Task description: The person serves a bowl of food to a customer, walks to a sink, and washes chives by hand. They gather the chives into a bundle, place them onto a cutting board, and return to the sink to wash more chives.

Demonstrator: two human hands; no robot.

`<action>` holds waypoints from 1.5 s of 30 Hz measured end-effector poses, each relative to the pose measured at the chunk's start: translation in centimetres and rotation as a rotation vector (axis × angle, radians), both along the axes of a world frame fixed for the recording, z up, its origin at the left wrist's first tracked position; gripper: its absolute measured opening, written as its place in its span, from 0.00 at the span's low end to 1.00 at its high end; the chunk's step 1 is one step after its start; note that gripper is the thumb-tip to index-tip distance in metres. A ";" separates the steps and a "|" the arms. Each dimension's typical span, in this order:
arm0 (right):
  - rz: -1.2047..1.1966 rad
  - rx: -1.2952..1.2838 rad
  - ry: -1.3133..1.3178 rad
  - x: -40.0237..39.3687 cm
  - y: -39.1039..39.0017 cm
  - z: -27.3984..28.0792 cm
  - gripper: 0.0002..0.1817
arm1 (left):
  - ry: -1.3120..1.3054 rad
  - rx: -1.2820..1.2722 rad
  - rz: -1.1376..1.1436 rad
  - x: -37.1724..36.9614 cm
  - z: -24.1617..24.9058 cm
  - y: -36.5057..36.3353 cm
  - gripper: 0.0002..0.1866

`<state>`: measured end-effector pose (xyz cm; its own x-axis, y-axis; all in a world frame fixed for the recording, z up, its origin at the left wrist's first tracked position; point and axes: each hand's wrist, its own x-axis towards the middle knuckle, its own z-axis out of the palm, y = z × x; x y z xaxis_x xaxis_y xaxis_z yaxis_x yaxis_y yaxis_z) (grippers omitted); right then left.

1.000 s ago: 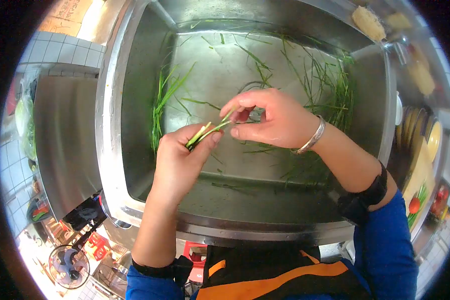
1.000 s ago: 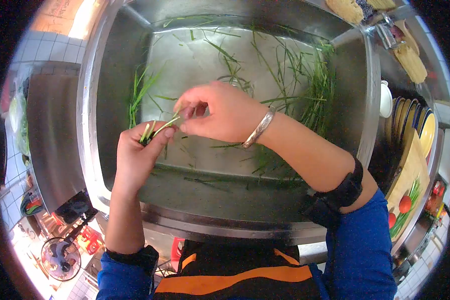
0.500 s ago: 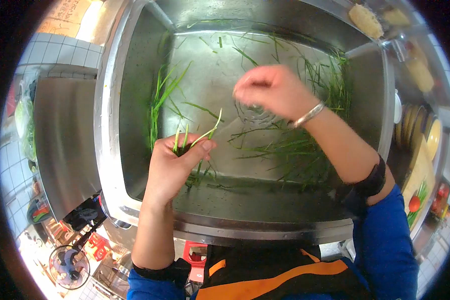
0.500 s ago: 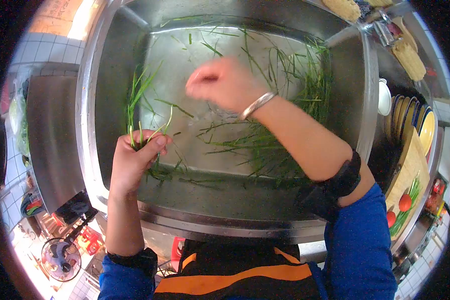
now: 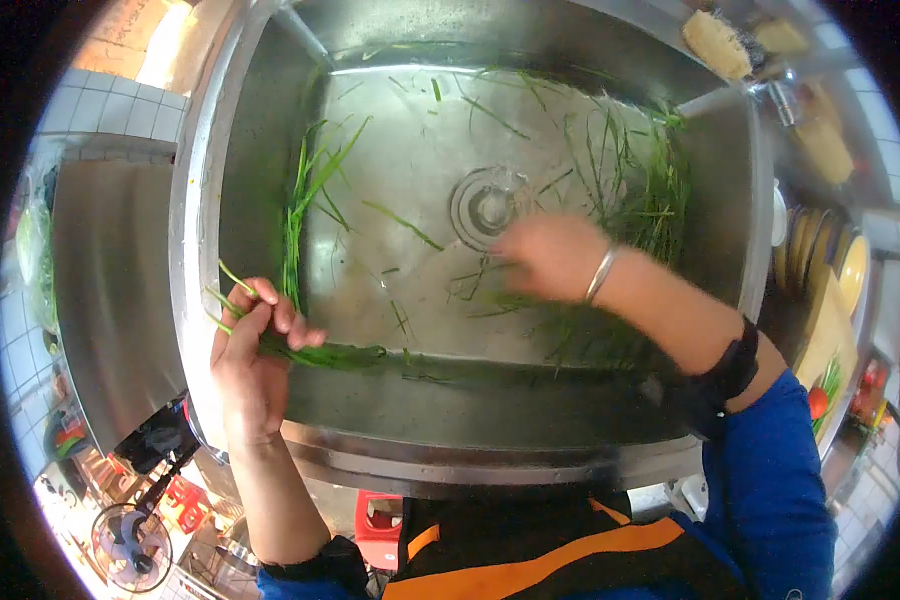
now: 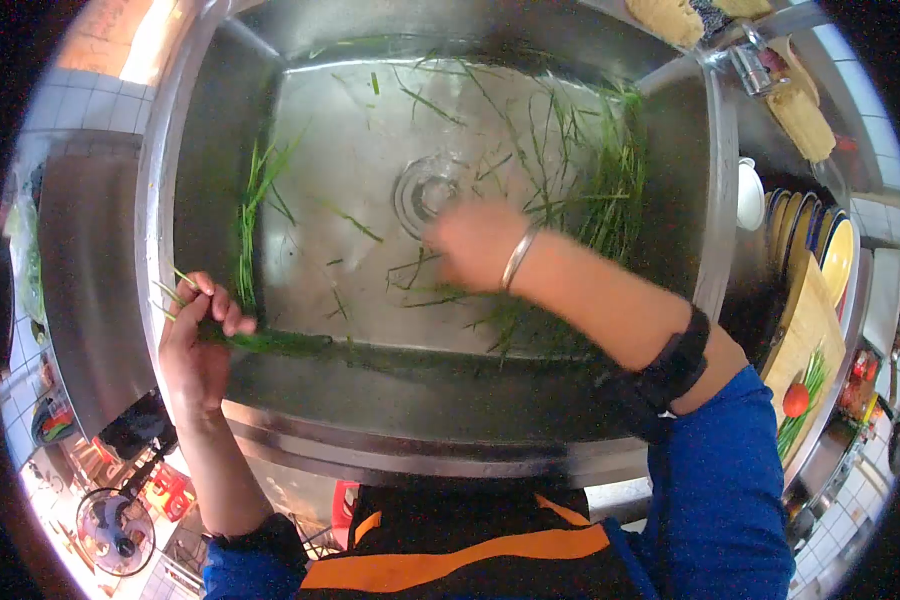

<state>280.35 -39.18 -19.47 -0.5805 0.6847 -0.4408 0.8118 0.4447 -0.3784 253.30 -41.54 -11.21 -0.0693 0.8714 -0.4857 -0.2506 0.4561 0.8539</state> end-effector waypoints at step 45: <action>-0.730 -0.984 0.950 -4.5 3.9 -0.1 0.15 | 0.242 -0.249 -0.291 6.3 -4.3 1.7 0.14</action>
<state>275.89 -35.29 -19.55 -0.5784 0.6052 -0.5470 0.0344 -0.6518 -0.7576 259.64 -39.82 -15.50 0.0240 0.7301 -0.6829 0.1122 0.6769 0.7275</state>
